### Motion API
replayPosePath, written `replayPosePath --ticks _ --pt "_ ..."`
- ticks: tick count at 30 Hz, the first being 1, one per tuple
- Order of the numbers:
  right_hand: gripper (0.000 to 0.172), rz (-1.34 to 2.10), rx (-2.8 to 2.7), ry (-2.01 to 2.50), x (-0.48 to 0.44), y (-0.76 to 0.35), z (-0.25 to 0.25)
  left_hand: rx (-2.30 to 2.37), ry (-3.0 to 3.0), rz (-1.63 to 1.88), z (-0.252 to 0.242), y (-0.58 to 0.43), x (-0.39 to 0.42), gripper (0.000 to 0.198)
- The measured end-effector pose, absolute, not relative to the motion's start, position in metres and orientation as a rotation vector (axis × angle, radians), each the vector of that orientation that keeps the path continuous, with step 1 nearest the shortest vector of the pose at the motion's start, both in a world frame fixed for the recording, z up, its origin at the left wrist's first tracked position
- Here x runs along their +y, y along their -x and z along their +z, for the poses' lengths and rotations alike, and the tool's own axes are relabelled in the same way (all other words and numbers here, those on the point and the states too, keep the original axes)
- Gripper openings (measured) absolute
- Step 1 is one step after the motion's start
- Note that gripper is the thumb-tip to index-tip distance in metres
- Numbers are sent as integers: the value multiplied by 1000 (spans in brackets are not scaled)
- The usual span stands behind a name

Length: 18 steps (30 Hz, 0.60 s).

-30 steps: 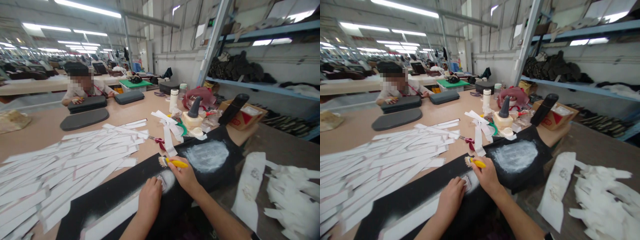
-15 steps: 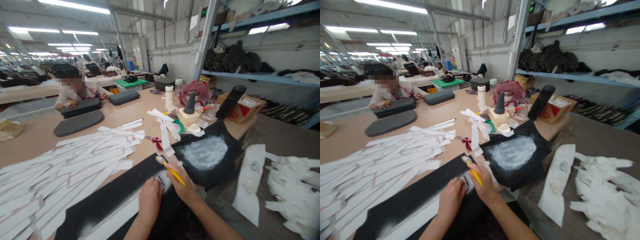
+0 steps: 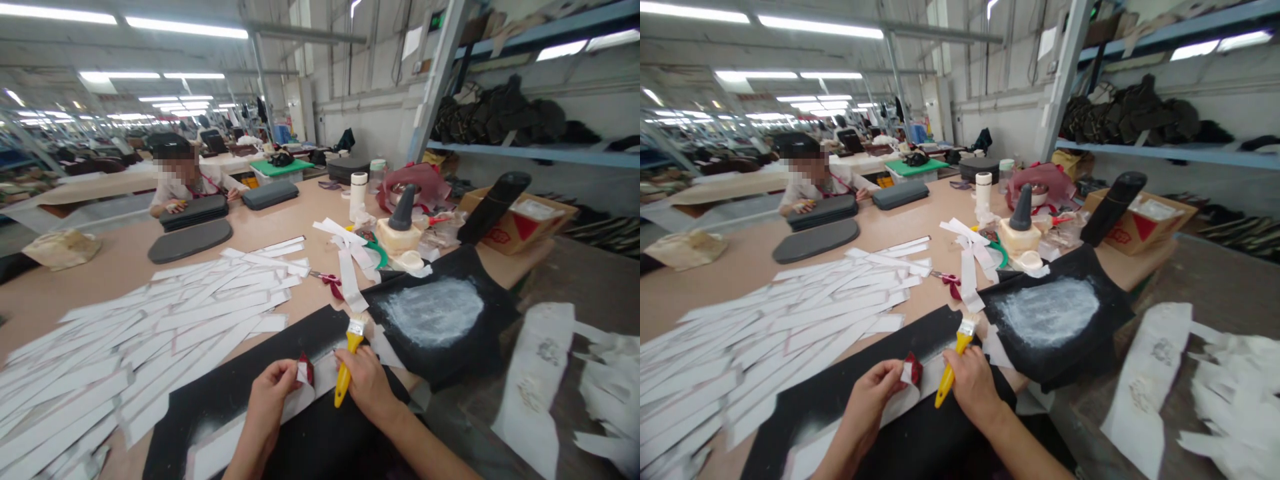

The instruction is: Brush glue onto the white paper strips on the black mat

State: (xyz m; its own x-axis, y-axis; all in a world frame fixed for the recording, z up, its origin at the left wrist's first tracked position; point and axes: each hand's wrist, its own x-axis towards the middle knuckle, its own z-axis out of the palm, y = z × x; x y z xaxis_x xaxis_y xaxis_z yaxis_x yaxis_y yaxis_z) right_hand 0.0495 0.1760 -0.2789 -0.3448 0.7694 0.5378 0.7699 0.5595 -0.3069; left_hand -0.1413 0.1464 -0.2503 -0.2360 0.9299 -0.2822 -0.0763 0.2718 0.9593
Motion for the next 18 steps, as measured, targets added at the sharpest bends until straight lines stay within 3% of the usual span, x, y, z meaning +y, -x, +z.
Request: replayPosePath --ticks 7,18 --pt "22 -124 -2212 1100 176 -51 -288 1241 -169 1455 -231 222 103 8" --pt "23 -278 -2208 866 186 -57 -299 1238 180 1911 -174 333 28 21"
